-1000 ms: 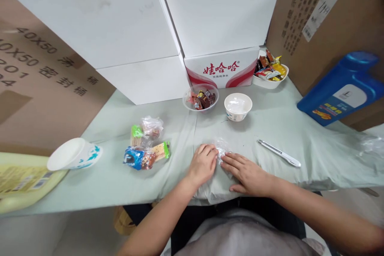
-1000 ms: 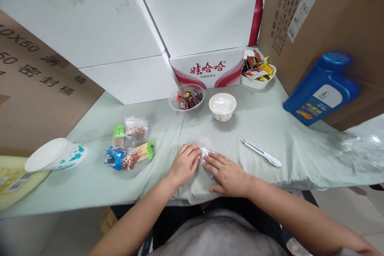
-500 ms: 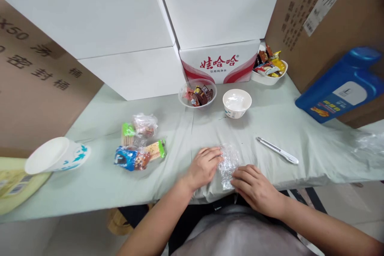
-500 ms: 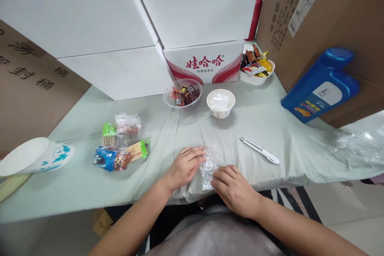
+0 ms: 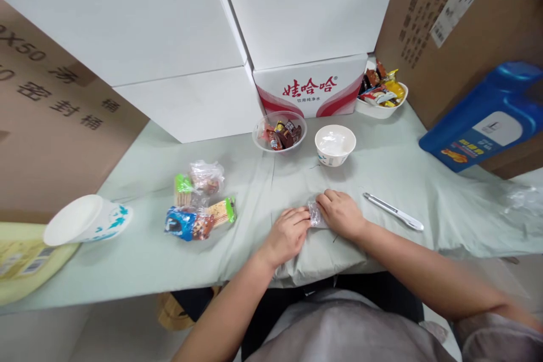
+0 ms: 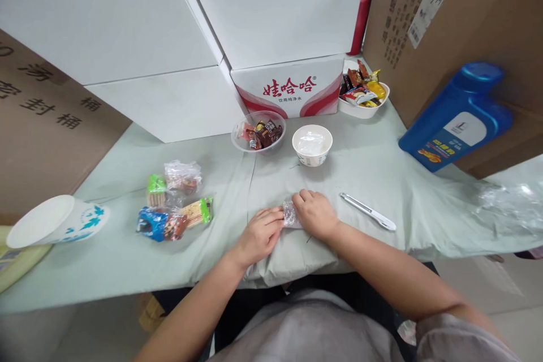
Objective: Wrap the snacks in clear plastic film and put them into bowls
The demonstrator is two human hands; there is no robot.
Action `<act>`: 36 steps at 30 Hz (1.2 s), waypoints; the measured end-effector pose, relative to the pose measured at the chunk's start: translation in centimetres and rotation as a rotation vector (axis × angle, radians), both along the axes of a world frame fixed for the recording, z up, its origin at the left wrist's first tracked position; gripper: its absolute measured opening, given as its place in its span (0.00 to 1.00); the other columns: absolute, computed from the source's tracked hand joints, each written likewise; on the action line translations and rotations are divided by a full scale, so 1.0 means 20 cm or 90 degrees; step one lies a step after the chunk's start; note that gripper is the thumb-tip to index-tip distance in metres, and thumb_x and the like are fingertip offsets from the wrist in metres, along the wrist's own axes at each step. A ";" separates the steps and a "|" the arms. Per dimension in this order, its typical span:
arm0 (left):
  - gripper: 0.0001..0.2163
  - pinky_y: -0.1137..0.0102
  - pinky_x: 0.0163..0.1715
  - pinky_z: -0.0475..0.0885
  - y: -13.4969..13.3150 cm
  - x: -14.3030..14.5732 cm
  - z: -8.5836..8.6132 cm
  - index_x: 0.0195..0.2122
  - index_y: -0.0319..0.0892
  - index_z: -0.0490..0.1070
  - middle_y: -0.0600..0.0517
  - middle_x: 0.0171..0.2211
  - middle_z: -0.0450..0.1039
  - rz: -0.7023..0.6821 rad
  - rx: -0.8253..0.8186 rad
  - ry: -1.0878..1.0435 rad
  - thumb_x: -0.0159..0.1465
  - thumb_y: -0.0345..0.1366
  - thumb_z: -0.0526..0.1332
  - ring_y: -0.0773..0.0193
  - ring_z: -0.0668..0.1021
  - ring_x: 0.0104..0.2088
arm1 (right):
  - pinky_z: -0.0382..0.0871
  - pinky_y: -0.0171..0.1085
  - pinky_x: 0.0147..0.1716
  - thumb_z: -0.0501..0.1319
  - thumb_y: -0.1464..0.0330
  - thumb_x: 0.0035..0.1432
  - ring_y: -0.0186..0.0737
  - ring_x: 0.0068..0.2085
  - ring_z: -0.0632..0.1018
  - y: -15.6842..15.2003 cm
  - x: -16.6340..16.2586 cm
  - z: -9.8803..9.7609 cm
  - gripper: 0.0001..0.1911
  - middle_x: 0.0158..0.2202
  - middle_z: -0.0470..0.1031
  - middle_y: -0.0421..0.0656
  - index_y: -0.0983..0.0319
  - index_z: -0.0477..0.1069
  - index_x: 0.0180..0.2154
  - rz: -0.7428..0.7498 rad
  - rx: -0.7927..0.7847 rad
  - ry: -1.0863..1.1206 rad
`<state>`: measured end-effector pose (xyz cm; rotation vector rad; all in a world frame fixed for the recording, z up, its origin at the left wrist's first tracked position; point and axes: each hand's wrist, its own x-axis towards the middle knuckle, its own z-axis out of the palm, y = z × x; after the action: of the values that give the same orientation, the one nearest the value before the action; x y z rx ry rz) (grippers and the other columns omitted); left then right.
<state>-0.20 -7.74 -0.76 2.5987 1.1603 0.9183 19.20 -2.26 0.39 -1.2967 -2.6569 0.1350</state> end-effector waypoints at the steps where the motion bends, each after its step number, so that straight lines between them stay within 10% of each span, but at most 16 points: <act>1: 0.13 0.60 0.46 0.74 0.00 0.00 0.01 0.39 0.41 0.75 0.47 0.41 0.78 0.013 0.005 -0.018 0.63 0.24 0.53 0.57 0.78 0.47 | 0.58 0.38 0.35 0.53 0.69 0.67 0.41 0.35 0.72 0.00 -0.01 -0.02 0.09 0.34 0.73 0.46 0.64 0.72 0.39 -0.001 0.000 0.000; 8: 0.12 0.55 0.56 0.67 -0.03 0.00 0.05 0.47 0.42 0.73 0.44 0.52 0.73 -0.049 -0.025 0.008 0.64 0.33 0.57 0.52 0.70 0.59 | 0.58 0.39 0.37 0.53 0.68 0.67 0.42 0.37 0.71 -0.01 0.01 -0.05 0.10 0.35 0.73 0.46 0.63 0.72 0.39 0.002 -0.005 0.019; 13: 0.09 0.58 0.57 0.64 -0.01 0.02 0.03 0.43 0.44 0.75 0.47 0.48 0.77 -0.048 -0.106 0.052 0.64 0.34 0.59 0.56 0.73 0.57 | 0.61 0.43 0.39 0.53 0.73 0.64 0.48 0.40 0.71 0.05 0.10 0.00 0.10 0.36 0.74 0.50 0.64 0.73 0.39 -0.169 0.060 0.068; 19: 0.09 0.59 0.54 0.67 -0.01 0.02 0.04 0.42 0.45 0.76 0.48 0.46 0.78 -0.038 -0.091 0.009 0.62 0.31 0.59 0.57 0.76 0.53 | 0.67 0.45 0.52 0.54 0.71 0.65 0.46 0.53 0.71 -0.11 0.10 -0.01 0.14 0.50 0.74 0.50 0.64 0.70 0.51 0.144 0.048 0.202; 24: 0.07 0.65 0.41 0.74 -0.01 -0.02 0.02 0.37 0.42 0.73 0.48 0.36 0.78 0.157 -0.025 -0.170 0.64 0.28 0.56 0.62 0.79 0.39 | 0.68 0.48 0.54 0.55 0.75 0.63 0.50 0.57 0.70 -0.20 0.10 -0.11 0.16 0.54 0.73 0.52 0.66 0.71 0.52 0.154 0.040 0.152; 32: 0.07 0.66 0.36 0.74 0.02 -0.02 -0.01 0.33 0.43 0.72 0.49 0.32 0.77 0.174 -0.071 -0.151 0.64 0.30 0.55 0.62 0.78 0.35 | 0.68 0.43 0.51 0.52 0.72 0.66 0.45 0.50 0.74 0.27 0.17 0.33 0.15 0.49 0.76 0.50 0.62 0.76 0.47 0.012 0.164 0.231; 36: 0.08 0.66 0.37 0.74 0.02 -0.02 -0.01 0.32 0.43 0.72 0.49 0.33 0.77 0.172 -0.106 -0.170 0.64 0.30 0.54 0.62 0.78 0.35 | 0.67 0.43 0.47 0.53 0.74 0.63 0.51 0.53 0.72 0.62 0.08 0.47 0.18 0.52 0.74 0.53 0.63 0.75 0.51 -0.126 0.040 -0.051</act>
<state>-0.57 -7.25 -1.01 2.1463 1.4600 1.1249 20.79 10.10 9.82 -1.5643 -2.5549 -0.0273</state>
